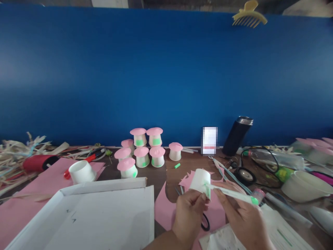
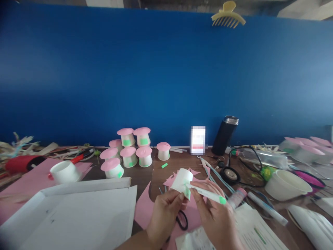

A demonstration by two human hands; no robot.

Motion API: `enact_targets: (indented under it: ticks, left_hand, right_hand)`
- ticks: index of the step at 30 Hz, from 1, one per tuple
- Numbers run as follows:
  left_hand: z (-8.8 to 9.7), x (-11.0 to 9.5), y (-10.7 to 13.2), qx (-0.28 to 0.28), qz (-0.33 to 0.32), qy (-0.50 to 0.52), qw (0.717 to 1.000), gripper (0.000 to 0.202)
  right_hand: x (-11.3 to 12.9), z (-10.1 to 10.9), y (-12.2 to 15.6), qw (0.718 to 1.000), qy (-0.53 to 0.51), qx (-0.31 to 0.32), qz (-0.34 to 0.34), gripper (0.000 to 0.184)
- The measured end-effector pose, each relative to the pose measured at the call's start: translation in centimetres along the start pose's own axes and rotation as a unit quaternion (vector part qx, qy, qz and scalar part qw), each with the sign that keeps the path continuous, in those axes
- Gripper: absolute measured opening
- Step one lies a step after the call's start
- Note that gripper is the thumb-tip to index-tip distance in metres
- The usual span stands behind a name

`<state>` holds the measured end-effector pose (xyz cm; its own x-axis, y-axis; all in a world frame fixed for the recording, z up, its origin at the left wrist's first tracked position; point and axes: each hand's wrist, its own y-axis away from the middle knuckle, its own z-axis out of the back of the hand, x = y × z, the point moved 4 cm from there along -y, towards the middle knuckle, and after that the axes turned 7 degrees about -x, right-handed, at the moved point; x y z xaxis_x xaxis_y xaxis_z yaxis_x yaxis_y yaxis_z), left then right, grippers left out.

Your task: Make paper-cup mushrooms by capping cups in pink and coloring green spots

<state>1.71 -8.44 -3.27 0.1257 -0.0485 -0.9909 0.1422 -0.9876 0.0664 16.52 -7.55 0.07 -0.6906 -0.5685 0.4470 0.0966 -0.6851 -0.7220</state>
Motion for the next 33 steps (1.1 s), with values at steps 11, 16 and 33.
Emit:
enact_targets:
  ticks: [11,16,33]
  left_hand:
    - [0.04,-0.30,0.36,-0.003,-0.012,-0.033,0.999,0.029]
    - [0.03,-0.05,0.33,0.001,-0.033,-0.037,0.999,0.028]
    - [0.10,0.09,0.08,-0.005,-0.024,-0.038,0.999,0.028]
  right_hand:
    - [-0.38,-0.31,0.02,1.000,-0.010,-0.003,0.017,0.019]
    - [-0.14,-0.07,-0.25,1.000,0.005,0.018,-0.014,0.023]
    - [0.11,0.06,-0.14,0.999,0.037,0.002,-0.002,0.023]
